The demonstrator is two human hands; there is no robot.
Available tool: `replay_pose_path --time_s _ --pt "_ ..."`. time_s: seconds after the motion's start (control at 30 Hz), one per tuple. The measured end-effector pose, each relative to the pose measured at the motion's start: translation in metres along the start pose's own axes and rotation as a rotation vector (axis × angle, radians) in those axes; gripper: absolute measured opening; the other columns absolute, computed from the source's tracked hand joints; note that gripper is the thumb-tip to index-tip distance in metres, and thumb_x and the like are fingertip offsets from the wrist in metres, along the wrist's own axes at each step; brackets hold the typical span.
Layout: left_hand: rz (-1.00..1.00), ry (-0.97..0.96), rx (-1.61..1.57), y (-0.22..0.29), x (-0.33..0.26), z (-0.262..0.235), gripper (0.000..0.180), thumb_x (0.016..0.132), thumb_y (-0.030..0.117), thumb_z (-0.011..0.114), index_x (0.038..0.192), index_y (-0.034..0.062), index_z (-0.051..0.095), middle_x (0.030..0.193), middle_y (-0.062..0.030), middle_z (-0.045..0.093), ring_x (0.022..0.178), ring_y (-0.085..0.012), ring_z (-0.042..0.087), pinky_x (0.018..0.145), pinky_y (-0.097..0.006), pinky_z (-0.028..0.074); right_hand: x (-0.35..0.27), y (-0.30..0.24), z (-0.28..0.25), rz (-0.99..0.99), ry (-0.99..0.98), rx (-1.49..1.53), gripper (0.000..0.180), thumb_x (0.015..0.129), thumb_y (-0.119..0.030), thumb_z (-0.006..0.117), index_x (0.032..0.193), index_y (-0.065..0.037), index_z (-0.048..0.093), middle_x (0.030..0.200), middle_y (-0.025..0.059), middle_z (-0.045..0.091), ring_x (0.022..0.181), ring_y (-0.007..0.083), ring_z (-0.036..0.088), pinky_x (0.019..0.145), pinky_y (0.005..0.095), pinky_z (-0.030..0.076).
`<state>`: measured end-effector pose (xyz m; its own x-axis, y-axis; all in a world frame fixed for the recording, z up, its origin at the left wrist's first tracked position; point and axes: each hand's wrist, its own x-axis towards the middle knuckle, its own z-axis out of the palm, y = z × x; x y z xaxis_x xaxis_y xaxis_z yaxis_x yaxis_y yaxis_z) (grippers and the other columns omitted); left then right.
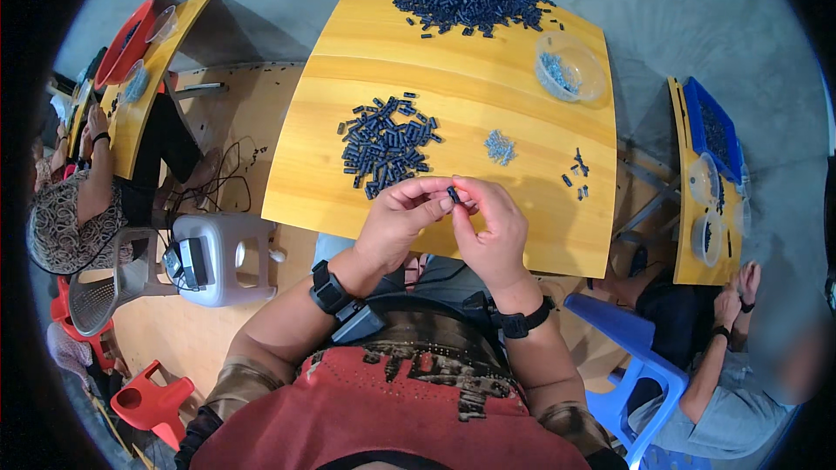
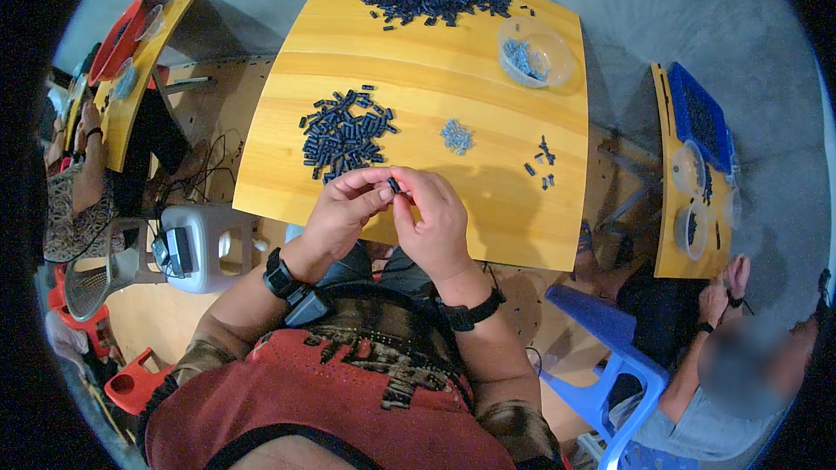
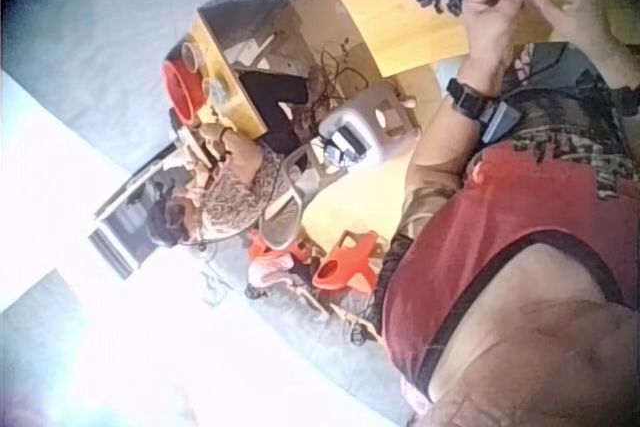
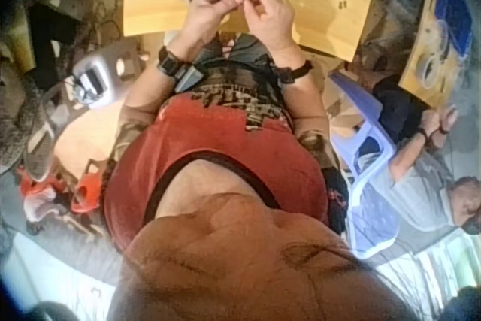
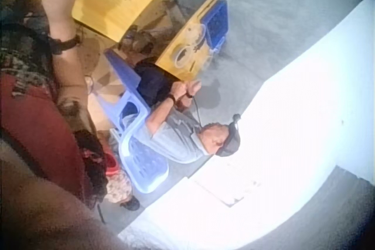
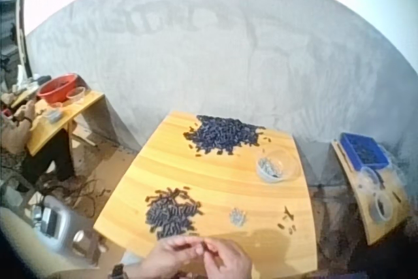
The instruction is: Manually assembling small plastic or rubber components by joining small cylindrical pieces with matching connectors.
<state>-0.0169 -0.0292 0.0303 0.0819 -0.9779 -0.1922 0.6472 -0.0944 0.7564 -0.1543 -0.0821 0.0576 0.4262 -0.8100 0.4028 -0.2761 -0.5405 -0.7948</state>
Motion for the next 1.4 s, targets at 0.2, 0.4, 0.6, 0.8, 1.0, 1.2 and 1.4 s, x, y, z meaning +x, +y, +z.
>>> replay_pose_path --time_s 0.2,0.4,0.6,0.8,1.0,1.2,1.4 --pt "-0.015 -0.03 0.013 -0.001 0.002 0.0 0.025 0.09 0.001 0.058 0.115 0.0005 0.06 0.107 -0.0089 0.065 0.098 -0.0156 0.061 0.087 -0.029 0.05 0.001 0.001 -0.002 -0.008 -0.028 -0.025 0.032 0.073 0.005 0.062 0.104 -0.004 0.062 0.089 0.0124 0.063 0.08 0.0278 0.061 0.07 0.0351 0.051" --pt "-0.019 -0.018 0.035 -0.003 0.003 0.0 0.024 0.089 0.0 0.059 0.113 0.0004 0.062 0.107 -0.0097 0.065 0.099 -0.0152 0.061 0.089 -0.029 0.049 0.002 0.001 -0.003 -0.01 -0.052 -0.03 0.033 0.073 0.005 0.062 0.105 -0.004 0.062 0.09 0.0124 0.063 0.079 0.0276 0.062 0.07 0.035 0.051" --pt "0.082 0.015 0.159 -0.003 0.002 -0.001 0.021 0.087 0.0 0.061 0.108 0.0007 0.066 0.106 -0.0089 0.066 0.097 -0.0145 0.06 0.089 -0.028 0.047 0.001 -0.001 -0.003 -0.007 -0.053 -0.034 0.034 0.073 0.005 0.062 0.106 -0.004 0.062 0.091 0.0125 0.064 0.08 0.027 0.062 0.07 0.0343 0.052" --pt "0.069 0.026 0.155 0.001 -0.004 0.004 0.02 0.087 0.002 0.062 0.107 0.0007 0.067 0.103 -0.008 0.066 0.097 -0.0143 0.06 0.087 -0.027 0.047 -0.002 -0.002 -0.003 -0.02 -0.057 -0.055 0.031 0.074 0.004 0.063 0.105 -0.003 0.062 0.092 0.0132 0.064 0.082 0.0287 0.062 0.071 0.0357 0.051" --pt "-0.031 0.048 0.049 -0.001 -0.01 0.005 0.021 0.09 0.008 0.06 0.109 0.0009 0.066 0.096 -0.0065 0.068 0.089 -0.0116 0.062 0.082 -0.024 0.048 -0.007 -0.003 -0.006 -0.007 -0.06 -0.05 0.028 0.075 0.002 0.064 0.102 -0.004 0.064 0.088 0.0128 0.064 0.08 0.0294 0.062 0.07 0.0363 0.051" --pt "-0.188 0.046 0.049 -0.002 -0.011 0.001 0.022 0.089 0.017 0.064 0.106 0.0029 0.067 0.091 -0.0033 0.068 0.078 -0.0078 0.06 0.074 -0.022 0.048 -0.014 0.002 -0.008 -0.017 -0.084 -0.052 0.027 0.074 0.0 0.067 0.101 -0.004 0.065 0.082 0.0117 0.064 0.074 0.0288 0.062 0.066 0.0358 0.05" --pt "-0.292 0.111 0.06 -0.019 -0.009 -0.01 0.018 0.089 0.016 0.064 0.1 0.0031 0.068 0.091 -0.0051 0.069 0.076 -0.011 0.063 0.071 -0.025 0.051 -0.021 0.009 -0.01 0.082 -0.214 -0.036 0.027 0.075 -0.006 0.068 0.102 -0.004 0.064 0.081 0.0125 0.063 0.073 0.0265 0.063 0.064 0.0345 0.051"
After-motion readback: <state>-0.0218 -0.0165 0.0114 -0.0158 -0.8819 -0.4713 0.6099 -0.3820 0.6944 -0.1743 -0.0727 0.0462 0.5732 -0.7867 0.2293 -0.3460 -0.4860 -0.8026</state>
